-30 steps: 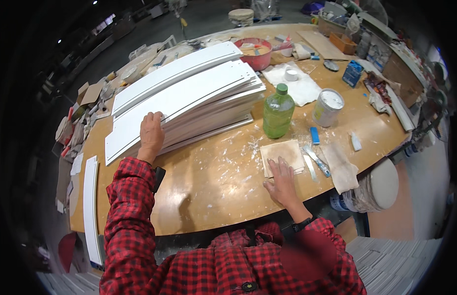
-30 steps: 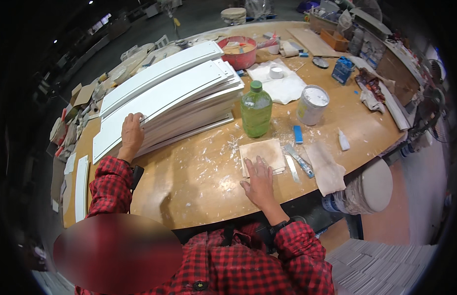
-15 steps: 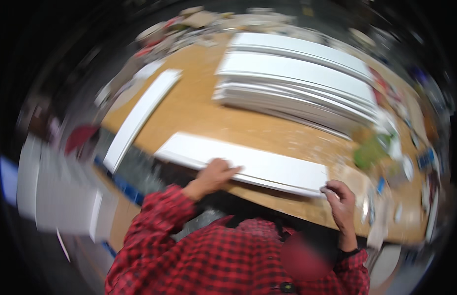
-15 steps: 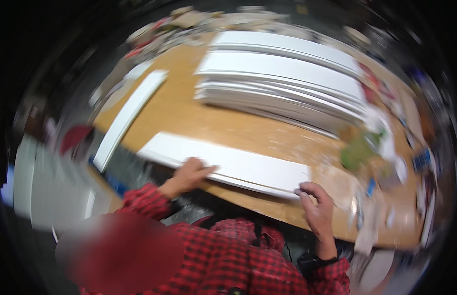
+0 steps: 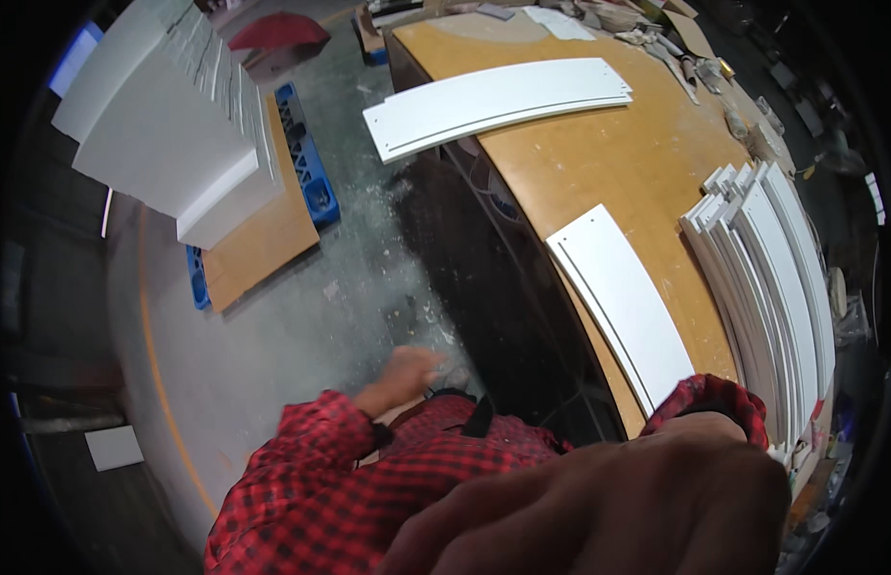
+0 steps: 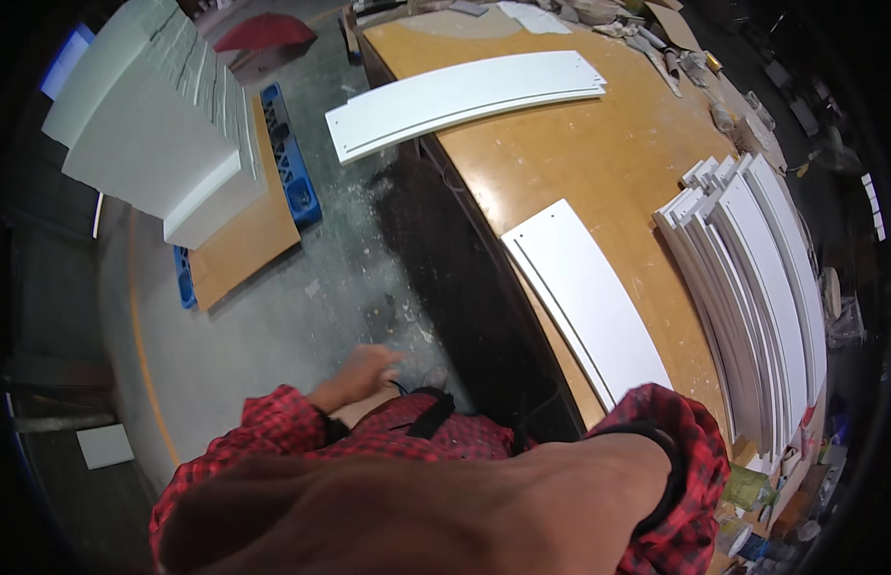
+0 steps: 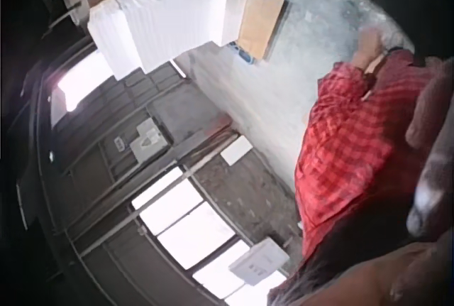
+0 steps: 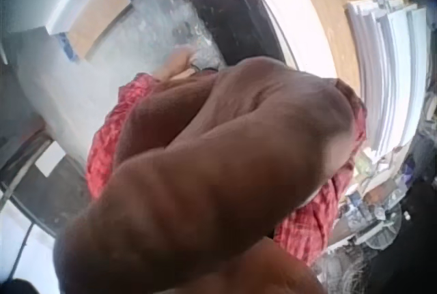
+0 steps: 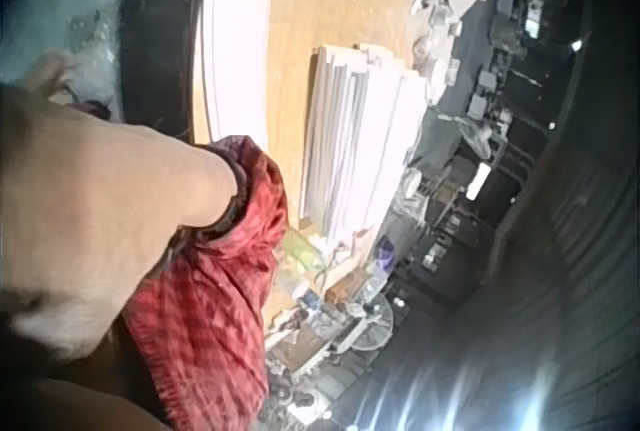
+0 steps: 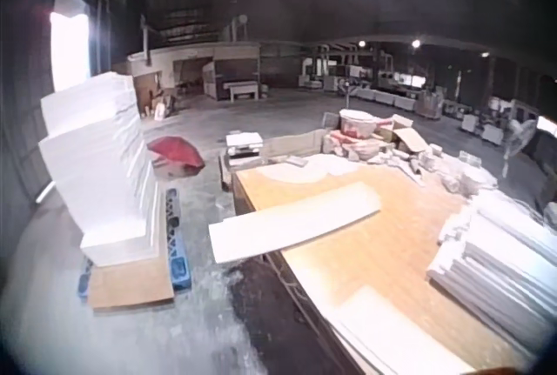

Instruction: Sanding and cleaning edges of white wooden furniture panels on a workbench.

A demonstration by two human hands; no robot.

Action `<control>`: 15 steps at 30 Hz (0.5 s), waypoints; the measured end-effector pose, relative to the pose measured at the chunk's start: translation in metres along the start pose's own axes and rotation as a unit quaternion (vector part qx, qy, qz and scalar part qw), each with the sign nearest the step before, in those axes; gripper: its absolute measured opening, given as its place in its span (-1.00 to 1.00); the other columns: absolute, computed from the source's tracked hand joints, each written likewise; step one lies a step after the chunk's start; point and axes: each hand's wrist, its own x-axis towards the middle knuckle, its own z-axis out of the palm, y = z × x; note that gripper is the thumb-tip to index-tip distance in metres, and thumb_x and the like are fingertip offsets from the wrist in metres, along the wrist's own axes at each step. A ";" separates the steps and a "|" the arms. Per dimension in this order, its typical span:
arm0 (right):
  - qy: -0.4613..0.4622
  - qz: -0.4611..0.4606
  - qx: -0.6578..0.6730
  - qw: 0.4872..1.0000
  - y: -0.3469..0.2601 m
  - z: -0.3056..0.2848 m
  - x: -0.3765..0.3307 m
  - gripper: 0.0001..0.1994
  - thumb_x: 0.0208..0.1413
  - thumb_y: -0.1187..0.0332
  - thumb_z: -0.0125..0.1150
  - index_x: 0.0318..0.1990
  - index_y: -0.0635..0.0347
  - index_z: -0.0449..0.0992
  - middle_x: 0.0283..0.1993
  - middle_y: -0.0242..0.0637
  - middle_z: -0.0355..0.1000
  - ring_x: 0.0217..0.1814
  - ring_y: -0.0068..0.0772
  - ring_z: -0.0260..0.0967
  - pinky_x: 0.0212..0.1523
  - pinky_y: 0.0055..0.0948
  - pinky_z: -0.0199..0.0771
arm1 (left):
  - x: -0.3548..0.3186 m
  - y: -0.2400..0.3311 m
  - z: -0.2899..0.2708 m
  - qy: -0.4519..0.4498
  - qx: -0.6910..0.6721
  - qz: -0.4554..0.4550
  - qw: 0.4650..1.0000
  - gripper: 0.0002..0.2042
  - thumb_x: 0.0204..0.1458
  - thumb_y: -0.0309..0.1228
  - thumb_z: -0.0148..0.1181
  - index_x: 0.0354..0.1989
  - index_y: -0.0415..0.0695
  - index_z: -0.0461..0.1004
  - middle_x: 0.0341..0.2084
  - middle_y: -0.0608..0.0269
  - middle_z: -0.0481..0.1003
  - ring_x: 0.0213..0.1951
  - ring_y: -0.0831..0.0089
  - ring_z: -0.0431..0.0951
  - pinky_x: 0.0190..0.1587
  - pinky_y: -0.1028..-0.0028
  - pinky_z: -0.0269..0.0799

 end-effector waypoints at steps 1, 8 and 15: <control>-0.028 -0.012 -0.019 0.999 0.007 0.003 0.012 -0.73 -0.13 0.66 0.14 -0.18 0.32 0.43 -0.27 -0.10 0.46 -0.25 -0.31 0.43 -0.16 -0.35 0.38 | -0.029 -0.024 0.002 0.053 0.019 -0.056 0.997 -0.64 -0.14 -0.38 0.19 -0.09 -0.09 0.44 -0.28 0.01 0.47 -0.22 0.04 0.45 -0.19 0.21 0.35; -0.133 -0.064 -0.112 0.983 0.052 0.021 0.051 -0.73 -0.12 0.64 0.13 -0.19 0.30 0.44 -0.27 -0.11 0.46 -0.25 -0.29 0.43 -0.16 -0.34 0.38 | -0.152 -0.108 0.034 0.005 -0.178 -0.412 0.894 -0.60 -0.14 -0.32 0.24 -0.09 -0.22 0.45 -0.36 0.04 0.52 -0.31 0.24 0.53 -0.21 0.37 0.40; -0.137 -0.053 -0.162 0.976 0.081 0.022 0.051 -0.74 -0.11 0.61 0.12 -0.19 0.27 0.45 -0.28 -0.13 0.47 -0.24 -0.27 0.42 -0.16 -0.33 0.38 | -0.178 -0.114 0.090 0.026 -0.288 -0.473 0.833 -0.59 -0.09 -0.31 0.23 -0.06 -0.26 0.43 -0.34 0.03 0.53 -0.28 0.38 0.52 -0.17 0.50 0.38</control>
